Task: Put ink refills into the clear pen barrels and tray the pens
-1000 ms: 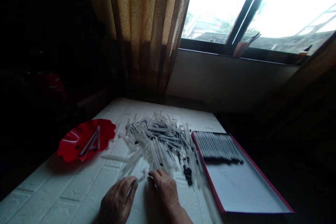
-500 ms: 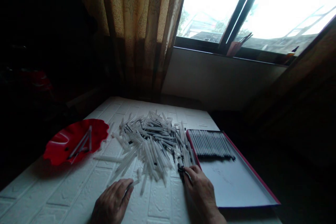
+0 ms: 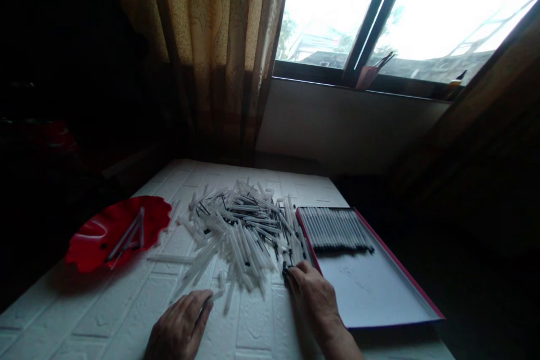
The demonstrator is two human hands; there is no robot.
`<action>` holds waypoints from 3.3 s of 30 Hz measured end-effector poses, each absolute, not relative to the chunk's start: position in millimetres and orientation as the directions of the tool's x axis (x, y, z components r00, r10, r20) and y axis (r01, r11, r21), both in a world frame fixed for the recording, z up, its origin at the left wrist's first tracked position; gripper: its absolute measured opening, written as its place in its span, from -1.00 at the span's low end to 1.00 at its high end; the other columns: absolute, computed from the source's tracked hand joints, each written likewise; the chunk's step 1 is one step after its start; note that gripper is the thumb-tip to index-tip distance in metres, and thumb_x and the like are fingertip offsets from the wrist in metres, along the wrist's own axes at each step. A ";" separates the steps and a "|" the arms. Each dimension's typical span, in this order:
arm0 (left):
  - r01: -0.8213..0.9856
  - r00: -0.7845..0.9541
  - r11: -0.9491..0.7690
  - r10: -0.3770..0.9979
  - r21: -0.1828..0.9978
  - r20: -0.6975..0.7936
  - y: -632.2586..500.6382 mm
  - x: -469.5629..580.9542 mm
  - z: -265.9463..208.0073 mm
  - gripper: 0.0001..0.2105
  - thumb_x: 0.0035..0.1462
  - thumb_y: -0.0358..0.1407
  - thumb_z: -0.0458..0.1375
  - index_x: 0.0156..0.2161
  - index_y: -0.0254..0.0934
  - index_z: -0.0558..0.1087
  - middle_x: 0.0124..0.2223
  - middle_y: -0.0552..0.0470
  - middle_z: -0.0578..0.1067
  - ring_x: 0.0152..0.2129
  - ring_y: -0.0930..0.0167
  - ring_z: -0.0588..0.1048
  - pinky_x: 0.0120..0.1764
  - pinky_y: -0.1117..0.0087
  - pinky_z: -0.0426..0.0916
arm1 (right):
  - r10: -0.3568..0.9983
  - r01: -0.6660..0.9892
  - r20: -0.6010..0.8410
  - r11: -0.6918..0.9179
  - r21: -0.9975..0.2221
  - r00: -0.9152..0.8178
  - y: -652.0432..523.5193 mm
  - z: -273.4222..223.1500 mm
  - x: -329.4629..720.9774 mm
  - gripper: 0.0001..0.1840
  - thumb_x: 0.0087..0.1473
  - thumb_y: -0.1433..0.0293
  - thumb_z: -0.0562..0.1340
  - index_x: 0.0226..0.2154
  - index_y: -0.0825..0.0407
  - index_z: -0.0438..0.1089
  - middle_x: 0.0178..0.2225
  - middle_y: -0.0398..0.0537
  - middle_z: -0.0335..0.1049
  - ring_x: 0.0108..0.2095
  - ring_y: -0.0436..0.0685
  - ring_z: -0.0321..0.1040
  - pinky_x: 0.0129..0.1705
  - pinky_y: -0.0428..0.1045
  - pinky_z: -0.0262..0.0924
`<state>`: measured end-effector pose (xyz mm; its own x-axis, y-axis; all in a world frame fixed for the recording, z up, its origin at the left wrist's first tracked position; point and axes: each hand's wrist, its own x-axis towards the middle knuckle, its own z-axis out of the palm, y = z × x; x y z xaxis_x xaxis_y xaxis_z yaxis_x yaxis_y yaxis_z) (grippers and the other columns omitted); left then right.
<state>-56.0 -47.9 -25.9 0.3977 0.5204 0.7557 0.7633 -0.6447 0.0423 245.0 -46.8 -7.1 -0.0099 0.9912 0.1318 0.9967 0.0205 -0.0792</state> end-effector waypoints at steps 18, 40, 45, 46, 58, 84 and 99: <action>0.759 0.428 -0.651 0.496 -0.002 0.756 -45.9 -57.4 -26.1 -0.68 0.42 -0.26 -0.16 -0.17 -0.29 0.43 -0.37 0.03 0.63 -0.47 0.44 0.63 -0.35 0.48 0.47 | 0.998 0.998 -0.022 0.066 -0.007 -0.066 -31.9 12.4 226.1 -0.82 0.16 0.46 0.22 -0.38 -0.09 0.51 -0.31 -0.10 0.51 -0.35 0.08 0.45 -0.47 -0.10 0.00; 0.738 0.453 -0.675 0.484 -0.010 0.749 -49.0 -56.7 -21.6 -0.68 0.42 -0.28 -0.17 -0.17 -0.24 0.43 -0.37 0.06 0.64 -0.46 0.45 0.63 -0.33 0.49 0.47 | 0.997 0.983 -0.003 0.082 -0.162 -0.083 -31.4 21.4 218.0 -0.77 0.15 0.58 0.11 -0.22 0.06 0.44 -0.27 0.02 0.54 -0.28 0.15 0.49 -0.32 -0.08 0.21; 0.725 0.434 -0.688 0.490 0.029 0.756 -52.2 -50.8 -16.4 -0.71 0.42 -0.31 -0.15 -0.19 -0.24 0.42 -0.40 0.08 0.62 -0.51 0.46 0.61 -0.37 0.49 0.45 | 0.986 0.622 0.168 0.126 -0.772 0.010 -51.0 -8.0 207.5 -0.77 0.16 0.34 0.15 -0.21 0.05 0.48 -0.26 0.06 0.53 -0.29 0.17 0.46 -0.29 -0.03 0.29; 0.720 0.436 -0.693 0.490 0.034 0.755 -52.9 -49.6 -15.9 -0.72 0.41 -0.31 -0.15 -0.19 -0.24 0.42 -0.40 0.08 0.62 -0.51 0.46 0.61 -0.37 0.49 0.45 | 0.991 0.459 0.127 0.095 -0.883 0.041 -55.3 -16.3 201.6 -0.73 0.14 0.24 0.17 -0.24 0.05 0.51 -0.32 0.05 0.52 -0.36 0.16 0.44 -0.38 -0.05 0.29; 0.650 0.482 -0.756 0.493 0.082 0.724 -59.8 -41.1 -12.7 -0.78 0.40 -0.33 -0.10 -0.16 -0.25 0.40 -0.41 0.08 0.61 -0.51 0.46 0.59 -0.37 0.47 0.45 | 0.931 -0.435 -0.344 -0.361 -0.825 -0.120 -75.0 -41.0 156.8 -0.48 -0.32 0.04 0.51 -0.39 0.05 0.45 -0.44 -0.11 0.50 -0.61 -0.07 0.31 -0.61 -0.21 0.02; 0.657 0.526 -0.752 0.505 0.050 0.684 -63.4 -38.9 -16.6 -0.77 0.37 -0.38 -0.09 -0.15 -0.24 0.42 -0.38 0.06 0.60 -0.46 0.45 0.60 -0.32 0.45 0.45 | 0.980 -0.223 -0.188 -0.197 -0.955 -0.059 -80.9 -38.8 151.7 -0.62 -0.23 0.07 0.46 -0.41 0.00 0.62 -0.51 -0.09 0.49 -0.54 0.04 0.33 -0.46 -0.07 0.26; 0.621 0.580 -0.784 0.473 0.017 0.663 -61.8 -40.8 -13.2 -0.71 0.39 -0.39 -0.13 -0.09 -0.26 0.46 -0.37 0.04 0.60 -0.47 0.45 0.57 -0.35 0.45 0.43 | 0.944 0.264 0.325 0.326 -0.908 -0.051 -85.8 -38.0 152.9 -0.81 0.13 0.45 0.20 -0.25 0.02 0.54 -0.38 0.00 0.54 -0.43 0.09 0.46 -0.38 -0.10 0.31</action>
